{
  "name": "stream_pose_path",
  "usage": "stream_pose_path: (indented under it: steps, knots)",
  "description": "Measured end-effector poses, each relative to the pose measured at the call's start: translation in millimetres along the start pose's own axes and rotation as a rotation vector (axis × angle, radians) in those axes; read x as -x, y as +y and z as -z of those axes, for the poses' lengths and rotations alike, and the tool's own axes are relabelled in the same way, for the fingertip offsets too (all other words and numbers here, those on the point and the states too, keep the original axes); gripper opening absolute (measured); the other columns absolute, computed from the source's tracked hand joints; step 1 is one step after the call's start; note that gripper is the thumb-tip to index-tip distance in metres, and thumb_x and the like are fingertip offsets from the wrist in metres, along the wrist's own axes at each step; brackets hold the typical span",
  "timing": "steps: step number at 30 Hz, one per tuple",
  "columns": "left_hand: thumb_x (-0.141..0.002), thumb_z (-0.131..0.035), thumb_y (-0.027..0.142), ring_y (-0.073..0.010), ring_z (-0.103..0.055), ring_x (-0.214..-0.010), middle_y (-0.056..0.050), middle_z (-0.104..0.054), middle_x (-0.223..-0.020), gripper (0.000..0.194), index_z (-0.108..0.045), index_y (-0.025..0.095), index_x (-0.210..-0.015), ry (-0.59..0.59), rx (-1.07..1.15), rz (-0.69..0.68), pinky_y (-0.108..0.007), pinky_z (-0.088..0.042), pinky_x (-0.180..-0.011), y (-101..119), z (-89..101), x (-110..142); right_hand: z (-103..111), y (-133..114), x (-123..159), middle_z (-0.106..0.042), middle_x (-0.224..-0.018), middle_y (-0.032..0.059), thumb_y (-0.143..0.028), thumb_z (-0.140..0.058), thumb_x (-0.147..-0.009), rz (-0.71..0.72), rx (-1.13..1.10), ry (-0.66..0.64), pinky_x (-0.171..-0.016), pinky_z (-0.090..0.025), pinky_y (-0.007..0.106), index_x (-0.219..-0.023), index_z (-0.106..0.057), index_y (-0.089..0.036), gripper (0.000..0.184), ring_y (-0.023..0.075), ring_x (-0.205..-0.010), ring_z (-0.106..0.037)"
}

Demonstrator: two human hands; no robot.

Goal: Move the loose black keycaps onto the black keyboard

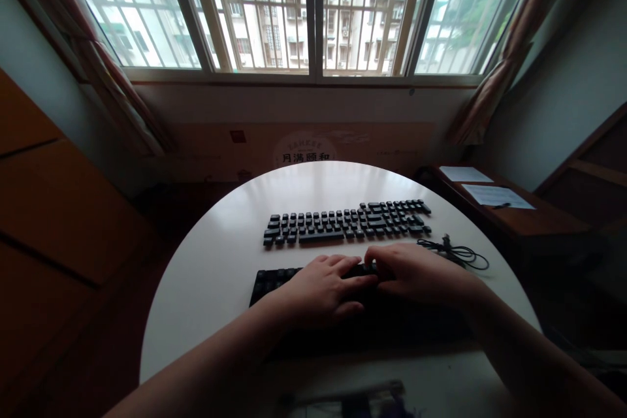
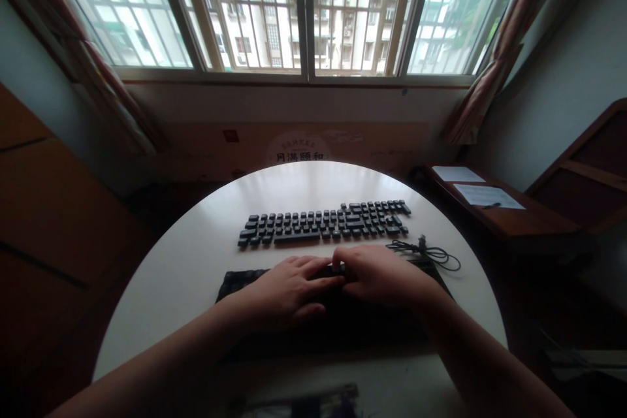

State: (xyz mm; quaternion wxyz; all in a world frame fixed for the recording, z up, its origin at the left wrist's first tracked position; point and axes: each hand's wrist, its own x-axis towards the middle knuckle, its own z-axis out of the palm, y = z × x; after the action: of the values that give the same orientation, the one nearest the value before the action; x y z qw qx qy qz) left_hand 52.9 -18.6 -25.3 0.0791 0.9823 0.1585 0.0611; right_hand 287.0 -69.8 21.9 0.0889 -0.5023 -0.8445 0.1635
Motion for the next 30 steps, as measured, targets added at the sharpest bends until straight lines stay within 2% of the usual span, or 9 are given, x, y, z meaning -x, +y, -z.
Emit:
stream_pose_path:
  steps: [3,7,10,16,19,21,25,30]
  knots:
    - [-0.098,-0.046,0.055,-0.0360,-0.049,-0.133,-0.012,-0.044,-0.154,0.055,-0.043,0.036,-0.150,-0.002,0.022,0.012,-0.054,-0.039,-0.107,-0.1,-0.5,-0.2,3.3,12.0,-0.9,-0.069,-0.079,-0.0015,-0.018,-0.059,-0.082,0.006,-0.044,0.100,-0.063,-0.040,0.024,-0.094,-0.065,-0.023,0.015,0.0150,-0.071,-0.061]
    - [-0.099,-0.046,0.054,-0.0349,-0.051,-0.132,-0.011,-0.049,-0.150,0.051,-0.049,0.037,-0.146,-0.014,0.062,0.044,-0.053,-0.040,-0.106,2.0,2.3,-0.2,4.8,33.6,-12.3,-0.071,-0.083,0.0009,-0.018,-0.056,-0.082,-0.077,-0.066,0.408,-0.068,-0.046,0.026,-0.088,-0.068,-0.021,0.013,0.0160,-0.073,-0.064]
    - [-0.098,-0.048,0.054,-0.0344,-0.049,-0.134,-0.010,-0.048,-0.151,0.050,-0.051,0.037,-0.145,-0.044,0.071,0.068,-0.054,-0.038,-0.108,3.5,3.5,0.5,9.6,46.2,-30.8,-0.074,-0.088,0.0029,-0.021,-0.058,-0.082,-0.133,-0.004,0.522,-0.073,-0.049,0.029,-0.088,-0.071,-0.021,0.015,0.0187,-0.079,-0.066]
    - [-0.098,-0.046,0.057,-0.0326,-0.048,-0.135,-0.010,-0.045,-0.153,0.053,-0.048,0.037,-0.146,-0.032,0.069,0.060,-0.053,-0.037,-0.109,1.7,1.1,3.3,29.7,66.9,-92.5,-0.076,-0.103,0.0022,-0.018,-0.057,-0.085,-0.203,0.115,0.405,-0.090,-0.049,0.028,-0.099,-0.077,-0.023,0.025,0.0197,-0.097,-0.068]
    - [-0.097,-0.045,0.059,-0.0342,-0.049,-0.134,-0.012,-0.044,-0.154,0.059,-0.040,0.036,-0.152,-0.017,0.067,0.045,-0.053,-0.038,-0.108,0.6,1.1,4.3,35.1,81.2,-123.1,-0.076,-0.106,0.0035,-0.014,-0.063,-0.083,-0.275,0.159,0.301,-0.095,-0.048,0.029,-0.101,-0.077,-0.021,0.024,0.0216,-0.103,-0.067]
    - [-0.098,-0.043,0.059,-0.0350,-0.048,-0.135,-0.014,-0.043,-0.155,0.060,-0.038,0.035,-0.153,-0.025,0.070,0.048,-0.053,-0.038,-0.108,0.7,2.3,4.5,34.2,91.6,-138.2,-0.074,-0.109,0.0054,-0.017,-0.067,-0.085,-0.333,0.182,0.215,-0.097,-0.049,0.034,-0.103,-0.075,-0.019,0.020,0.0231,-0.107,-0.066]
    - [-0.099,-0.040,0.059,-0.0352,-0.047,-0.136,-0.014,-0.043,-0.155,0.055,-0.047,0.034,-0.147,-0.062,0.068,0.064,-0.053,-0.038,-0.108,2.0,5.4,4.6,24.8,110.9,-154.7,-0.065,-0.122,0.0084,-0.034,-0.062,-0.096,-0.452,0.209,0.064,-0.091,-0.055,0.043,-0.118,-0.064,-0.018,0.027,0.0225,-0.105,-0.064]
    - [-0.099,-0.039,0.059,-0.0358,-0.047,-0.136,-0.017,-0.042,-0.155,0.057,-0.046,0.032,-0.149,-0.058,0.068,0.043,-0.052,-0.039,-0.108,2.3,7.2,5.4,17.3,129.1,-160.0,-0.062,-0.126,0.0088,-0.036,-0.060,-0.097,-0.521,0.217,-0.037,-0.090,-0.056,0.043,-0.123,-0.062,-0.019,0.030,0.0231,-0.106,-0.063]
